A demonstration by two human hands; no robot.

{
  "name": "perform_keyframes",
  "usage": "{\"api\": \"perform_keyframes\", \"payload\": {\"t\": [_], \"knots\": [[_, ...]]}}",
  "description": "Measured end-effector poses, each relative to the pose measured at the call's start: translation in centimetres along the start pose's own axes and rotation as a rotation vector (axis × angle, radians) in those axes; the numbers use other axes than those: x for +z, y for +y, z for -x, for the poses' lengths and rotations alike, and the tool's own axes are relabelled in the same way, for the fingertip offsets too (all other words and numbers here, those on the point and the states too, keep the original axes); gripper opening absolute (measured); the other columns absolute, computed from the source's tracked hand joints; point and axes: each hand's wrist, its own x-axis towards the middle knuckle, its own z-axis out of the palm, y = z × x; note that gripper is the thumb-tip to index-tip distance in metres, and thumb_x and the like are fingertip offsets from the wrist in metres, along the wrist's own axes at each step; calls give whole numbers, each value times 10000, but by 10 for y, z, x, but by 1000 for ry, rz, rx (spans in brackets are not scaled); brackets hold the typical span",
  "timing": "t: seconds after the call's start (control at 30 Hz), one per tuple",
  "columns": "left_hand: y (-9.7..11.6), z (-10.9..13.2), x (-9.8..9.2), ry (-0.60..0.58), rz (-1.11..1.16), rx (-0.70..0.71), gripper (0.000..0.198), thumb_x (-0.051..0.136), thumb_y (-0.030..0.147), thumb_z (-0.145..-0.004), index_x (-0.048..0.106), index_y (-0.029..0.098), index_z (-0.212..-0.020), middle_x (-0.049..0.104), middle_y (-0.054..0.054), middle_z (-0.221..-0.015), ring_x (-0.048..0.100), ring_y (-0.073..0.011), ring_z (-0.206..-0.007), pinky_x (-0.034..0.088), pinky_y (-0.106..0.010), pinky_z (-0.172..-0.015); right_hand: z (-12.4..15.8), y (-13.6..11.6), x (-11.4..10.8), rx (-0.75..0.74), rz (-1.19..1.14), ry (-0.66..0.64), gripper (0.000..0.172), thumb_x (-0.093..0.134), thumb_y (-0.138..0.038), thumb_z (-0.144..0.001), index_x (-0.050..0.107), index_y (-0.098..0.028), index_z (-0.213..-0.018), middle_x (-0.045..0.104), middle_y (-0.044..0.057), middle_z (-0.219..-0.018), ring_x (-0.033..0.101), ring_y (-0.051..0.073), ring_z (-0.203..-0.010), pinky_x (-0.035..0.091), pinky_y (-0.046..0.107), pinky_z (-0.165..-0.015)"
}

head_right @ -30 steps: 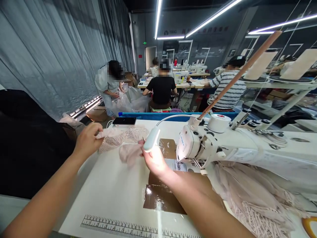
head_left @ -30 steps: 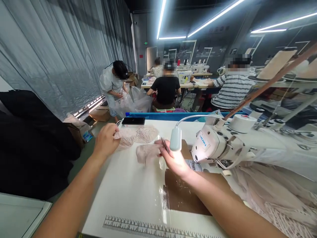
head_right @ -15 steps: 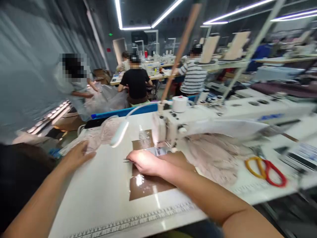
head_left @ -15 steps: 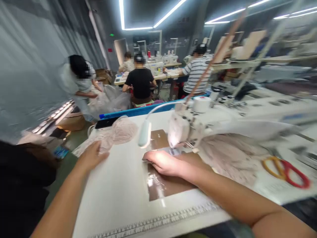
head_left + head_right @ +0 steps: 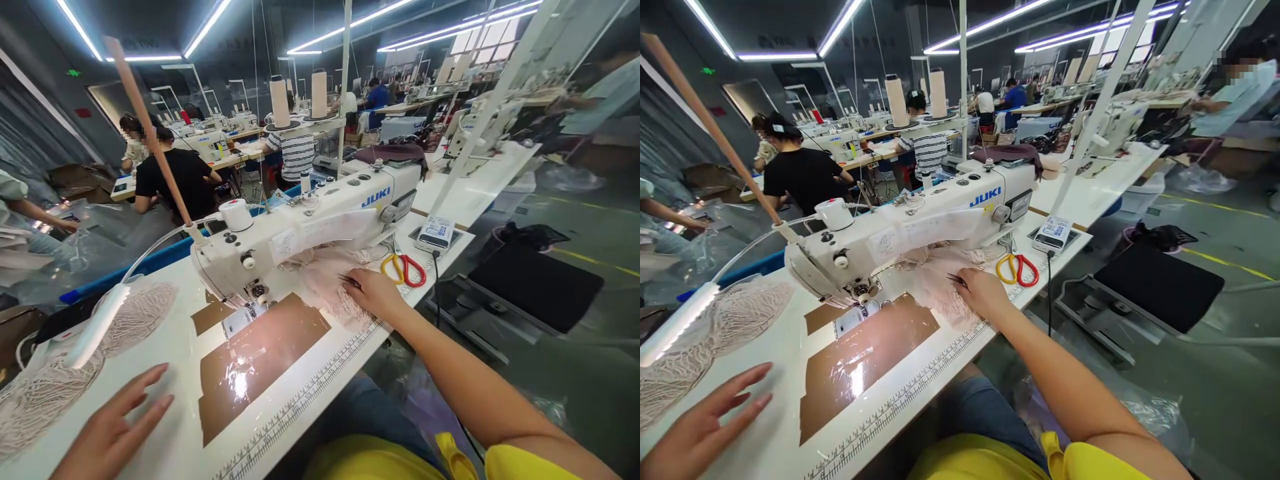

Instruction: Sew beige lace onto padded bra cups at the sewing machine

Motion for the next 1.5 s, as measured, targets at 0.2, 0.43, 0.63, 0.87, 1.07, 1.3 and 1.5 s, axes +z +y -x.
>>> {"api": "perform_keyframes", "payload": {"t": [0.2,0.43,0.63,0.87,1.07,1.3,1.5], "knots": [[127,3,81,-402,627,33,421,664,487,-790,675,264,-1146,627,-80,-1274,553,-304,-1205,470,-405,-1010,23,-22,-7,-211,-349,235,133,508,-297,-871,588,-200,-827,657,41,-758,591,163,-692,399,258,-637],[207,-27,158,-600,1155,-89,371,688,416,-797,686,140,-1043,715,-104,-963,667,-218,-882,520,-311,-799,62,-66,10,-754,-683,-151,62,552,-222,-783,597,-221,-827,679,11,-736,610,150,-674,423,240,-613],[183,9,130,-761,1098,-104,271,712,387,-779,724,118,-812,707,-77,-726,640,-143,-648,499,-225,-646,52,-37,1,-394,-915,-65,165,560,-353,-868,608,-216,-946,664,40,-840,597,150,-722,449,250,-650],[116,64,56,-232,1197,-196,289,808,422,-630,707,161,-699,683,-36,-653,616,-138,-567,484,-204,-538,44,-37,17,-198,-1046,-337,401,400,-481,-949,591,-183,-1137,587,31,-787,547,152,-702,449,264,-644],[92,69,34,-22,796,-157,397,733,386,-747,677,161,-1070,684,-78,-992,623,-218,-890,491,-277,-745,42,-106,13,-327,-1004,-647,407,449,-459,-940,648,-208,-1192,667,65,-865,609,182,-779,493,286,-680],[90,72,48,-315,883,-57,342,709,376,-764,605,168,-1014,638,-32,-887,599,-174,-794,471,-263,-707,26,-183,23,-471,-1028,-773,310,527,-391,-900,680,-189,-1080,684,47,-882,603,180,-789,478,281,-698],[80,71,52,-307,680,30,311,699,394,-753,565,150,-892,474,37,-712,445,-91,-613,379,-198,-550,22,-204,39,-517,-1035,-818,378,511,-425,-897,565,-165,-629,463,-29,-586,440,113,-594,339,231,-556]]}}
